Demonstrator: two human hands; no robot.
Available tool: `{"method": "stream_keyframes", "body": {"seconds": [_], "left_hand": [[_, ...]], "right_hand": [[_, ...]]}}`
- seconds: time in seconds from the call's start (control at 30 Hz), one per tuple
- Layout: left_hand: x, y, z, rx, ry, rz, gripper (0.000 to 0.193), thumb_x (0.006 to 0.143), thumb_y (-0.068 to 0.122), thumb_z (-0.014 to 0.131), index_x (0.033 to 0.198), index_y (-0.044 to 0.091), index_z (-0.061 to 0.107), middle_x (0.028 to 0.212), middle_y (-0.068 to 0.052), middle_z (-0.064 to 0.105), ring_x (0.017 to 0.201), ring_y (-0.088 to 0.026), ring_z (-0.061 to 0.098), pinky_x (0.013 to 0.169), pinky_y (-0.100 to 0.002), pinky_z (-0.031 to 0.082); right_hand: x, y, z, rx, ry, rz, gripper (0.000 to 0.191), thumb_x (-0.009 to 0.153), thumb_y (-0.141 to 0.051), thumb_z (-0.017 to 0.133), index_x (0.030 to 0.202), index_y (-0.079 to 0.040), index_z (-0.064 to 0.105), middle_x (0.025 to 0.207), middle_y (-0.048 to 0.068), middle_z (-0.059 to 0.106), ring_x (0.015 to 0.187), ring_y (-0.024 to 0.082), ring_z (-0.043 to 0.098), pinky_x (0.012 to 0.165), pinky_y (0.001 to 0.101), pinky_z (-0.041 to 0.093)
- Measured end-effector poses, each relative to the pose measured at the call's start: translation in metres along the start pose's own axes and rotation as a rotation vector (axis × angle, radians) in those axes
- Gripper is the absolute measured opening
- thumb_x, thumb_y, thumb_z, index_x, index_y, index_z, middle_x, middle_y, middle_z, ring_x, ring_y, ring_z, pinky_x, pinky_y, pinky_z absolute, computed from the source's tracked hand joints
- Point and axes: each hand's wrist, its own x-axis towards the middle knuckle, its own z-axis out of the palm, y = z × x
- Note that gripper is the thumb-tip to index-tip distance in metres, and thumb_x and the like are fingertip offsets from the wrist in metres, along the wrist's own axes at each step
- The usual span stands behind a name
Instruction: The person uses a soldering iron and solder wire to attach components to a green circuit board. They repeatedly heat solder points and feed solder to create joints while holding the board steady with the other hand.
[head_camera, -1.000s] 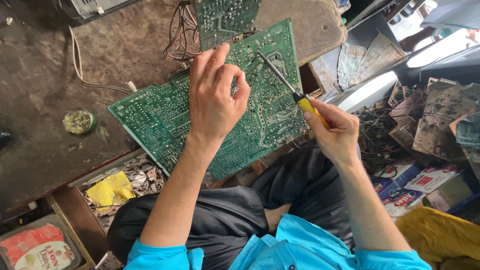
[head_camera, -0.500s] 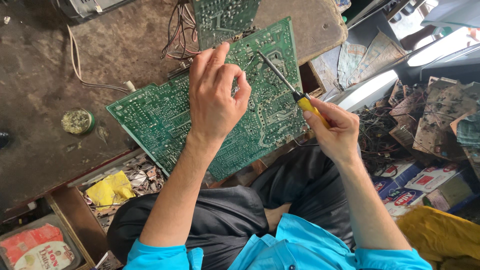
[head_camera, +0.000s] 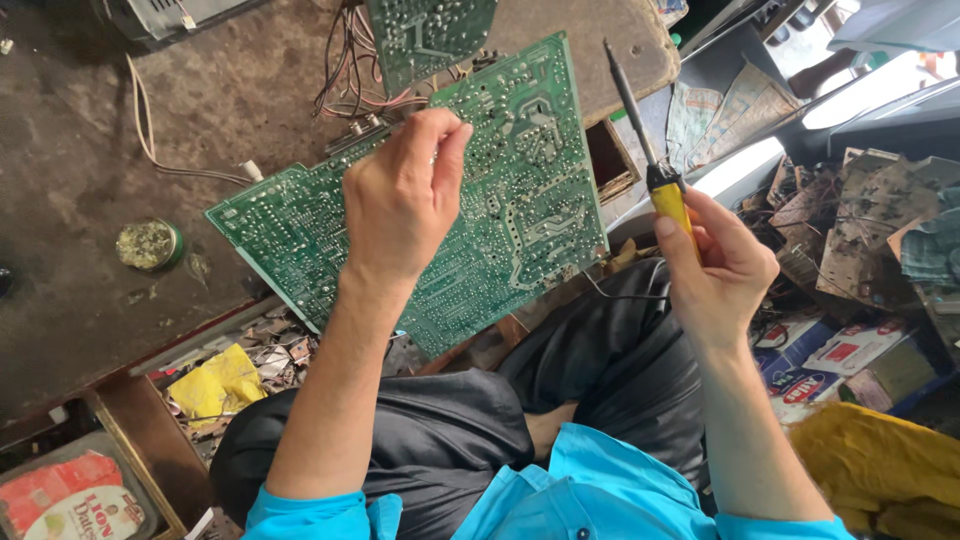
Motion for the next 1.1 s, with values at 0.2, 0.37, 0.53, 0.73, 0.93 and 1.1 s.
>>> {"method": "stream_keyframes", "body": {"seconds": [0.2, 0.37, 0.53, 0.73, 0.93, 1.1], "left_hand": [[0.002, -0.005, -0.001, -0.011, -0.049, -0.012, 0.018, 0.108, 0.008, 0.068, 0.113, 0.004, 0.051, 0.099, -0.013, 0.068, 0.089, -0.032, 0.071, 0.073, -0.042, 0.055], [0.002, -0.004, -0.002, -0.014, -0.048, 0.007, 0.018, 0.106, 0.007, 0.069, 0.111, 0.004, 0.052, 0.099, -0.012, 0.066, 0.089, -0.032, 0.070, 0.075, -0.042, 0.055], [0.003, -0.001, -0.005, -0.002, -0.040, 0.009, 0.018, 0.104, 0.006, 0.070, 0.108, 0.004, 0.053, 0.095, -0.010, 0.066, 0.085, -0.030, 0.069, 0.074, -0.042, 0.055], [0.003, -0.002, -0.004, -0.015, -0.037, 0.033, 0.019, 0.105, 0.005, 0.070, 0.109, 0.004, 0.052, 0.097, -0.011, 0.066, 0.088, -0.030, 0.069, 0.076, -0.041, 0.055], [0.001, -0.005, -0.002, -0.023, -0.042, 0.010, 0.020, 0.105, 0.006, 0.070, 0.110, 0.003, 0.051, 0.098, -0.011, 0.065, 0.088, -0.030, 0.070, 0.076, -0.041, 0.057], [0.001, -0.005, -0.002, -0.027, -0.036, 0.020, 0.019, 0.106, 0.004, 0.069, 0.111, 0.004, 0.050, 0.101, -0.012, 0.064, 0.093, -0.032, 0.069, 0.080, -0.042, 0.056]], "right_hand": [[-0.014, -0.005, 0.000, -0.119, -0.020, 0.109, 0.030, 0.103, -0.001, 0.072, 0.133, 0.003, 0.068, 0.102, 0.001, 0.071, 0.077, -0.002, 0.055, 0.065, 0.0134, 0.040], [-0.013, -0.002, 0.006, -0.323, -0.084, 0.114, 0.031, 0.100, -0.006, 0.076, 0.130, -0.002, 0.072, 0.085, -0.003, 0.066, 0.069, -0.002, 0.050, 0.058, 0.0151, 0.037], [-0.006, -0.004, 0.018, -0.383, -0.123, 0.059, 0.030, 0.098, -0.008, 0.078, 0.127, -0.002, 0.073, 0.078, 0.000, 0.065, 0.066, 0.000, 0.052, 0.058, 0.0176, 0.040], [-0.001, -0.014, 0.025, -0.384, -0.177, 0.062, 0.031, 0.098, -0.009, 0.075, 0.128, -0.002, 0.072, 0.086, 0.003, 0.074, 0.068, 0.002, 0.060, 0.059, 0.0189, 0.044], [0.003, -0.019, 0.030, -0.373, -0.187, 0.058, 0.030, 0.099, -0.010, 0.075, 0.128, -0.002, 0.072, 0.087, 0.004, 0.075, 0.070, 0.002, 0.062, 0.061, 0.0193, 0.046], [0.003, -0.020, 0.031, -0.418, -0.197, 0.045, 0.031, 0.098, -0.011, 0.075, 0.128, -0.002, 0.072, 0.086, 0.004, 0.073, 0.066, 0.003, 0.058, 0.060, 0.0209, 0.044]]}}
